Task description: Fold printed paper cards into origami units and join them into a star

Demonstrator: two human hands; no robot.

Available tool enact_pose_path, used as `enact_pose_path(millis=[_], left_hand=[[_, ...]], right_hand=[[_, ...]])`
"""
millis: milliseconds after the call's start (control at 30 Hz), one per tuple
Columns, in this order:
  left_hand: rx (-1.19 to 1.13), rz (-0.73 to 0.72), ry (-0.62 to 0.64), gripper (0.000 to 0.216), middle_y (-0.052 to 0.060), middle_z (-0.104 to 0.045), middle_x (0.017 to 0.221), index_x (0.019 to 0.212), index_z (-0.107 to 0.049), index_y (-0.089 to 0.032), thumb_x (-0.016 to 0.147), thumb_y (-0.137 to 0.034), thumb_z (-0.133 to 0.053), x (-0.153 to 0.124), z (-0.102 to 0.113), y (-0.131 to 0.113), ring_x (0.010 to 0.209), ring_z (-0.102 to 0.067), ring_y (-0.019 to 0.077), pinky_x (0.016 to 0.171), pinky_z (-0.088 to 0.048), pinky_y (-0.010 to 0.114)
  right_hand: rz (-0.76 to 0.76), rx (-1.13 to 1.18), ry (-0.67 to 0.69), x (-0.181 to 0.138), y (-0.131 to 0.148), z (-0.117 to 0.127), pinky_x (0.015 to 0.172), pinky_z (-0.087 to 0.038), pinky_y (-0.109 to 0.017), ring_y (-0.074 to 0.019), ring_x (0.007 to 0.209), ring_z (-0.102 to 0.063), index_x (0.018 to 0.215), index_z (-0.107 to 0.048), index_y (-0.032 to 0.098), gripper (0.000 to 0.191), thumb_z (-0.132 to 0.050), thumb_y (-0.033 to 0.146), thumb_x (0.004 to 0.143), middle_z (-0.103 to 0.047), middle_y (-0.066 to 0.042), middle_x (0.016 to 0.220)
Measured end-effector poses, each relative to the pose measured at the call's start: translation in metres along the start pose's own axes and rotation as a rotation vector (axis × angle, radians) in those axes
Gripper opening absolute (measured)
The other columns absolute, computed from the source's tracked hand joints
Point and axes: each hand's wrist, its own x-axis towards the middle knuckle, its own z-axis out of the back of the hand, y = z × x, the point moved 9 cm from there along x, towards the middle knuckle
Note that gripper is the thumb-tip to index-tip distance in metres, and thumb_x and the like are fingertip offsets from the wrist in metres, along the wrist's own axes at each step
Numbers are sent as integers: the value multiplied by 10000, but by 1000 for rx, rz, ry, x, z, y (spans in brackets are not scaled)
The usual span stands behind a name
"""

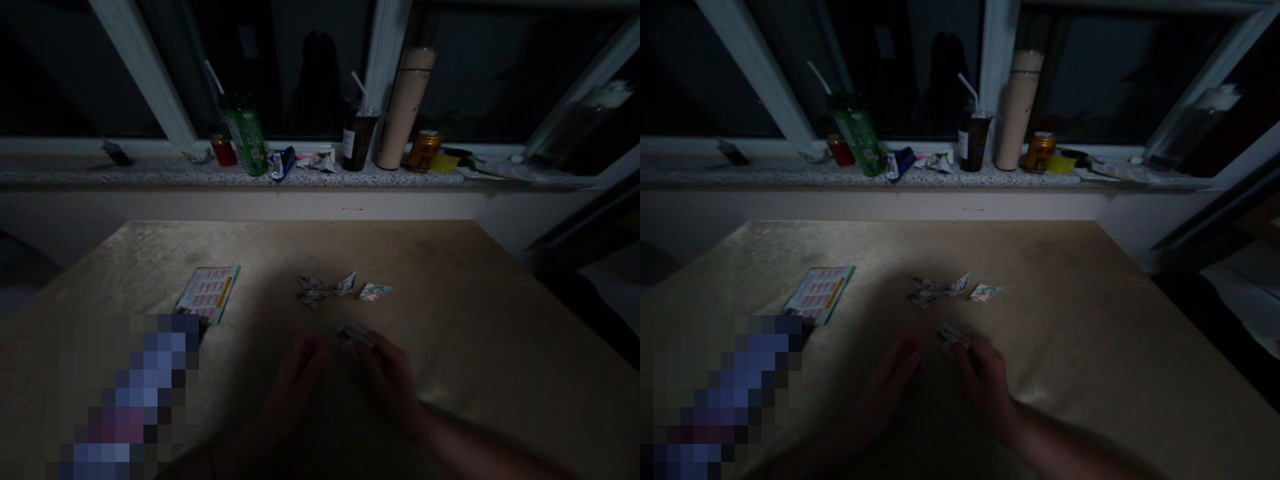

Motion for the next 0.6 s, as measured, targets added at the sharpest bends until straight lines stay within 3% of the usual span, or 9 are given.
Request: enact_pose_path(millis=[67,133,300,400,600], left_hand=[[13,-27,56,233,0,-526,758,806,-510,-195,880,-404,-438,-1,-4,-5,720,-490,169,684,-410,251],[23,-67,130,239,3,-525,758,798,-521,-191,894,-388,-427,-3,-10,-10,728,-490,168,692,-406,251],[-78,-138,241,231,37,-582,1004,1042,-538,-199,913,-354,-425,-8,-18,-12,969,-516,201,883,-377,291],[-105,-130,237,284,39,-574,1107,1143,-509,-219,906,-365,-450,-9,-16,-8,1066,-487,215,938,-348,301],[-120,-93,235,298,43,-588,1044,1096,-514,-194,864,-381,-514,-7,-16,-7,989,-523,223,866,-410,307]], right_hand=[[84,-62,-60,0,5,6,597,-464,-250,-168,681,-595,929,-638,187,187,-487,286,883,-658,-49,779],[216,-144,-35,-2,14,4,596,-470,-253,-166,688,-598,1086,-600,200,235,-480,239,887,-653,-52,801],[506,-271,136,-15,30,-16,550,-443,-251,-155,634,-554,1211,-532,226,333,-485,184,883,-617,-47,760],[591,-294,164,-21,34,-21,577,-441,-271,-166,676,-537,1288,-454,242,420,-483,171,876,-609,-56,816],[647,-405,176,-27,43,-25,741,-437,-369,-226,890,-475,1325,-411,257,507,-545,200,839,-530,-89,1008]])
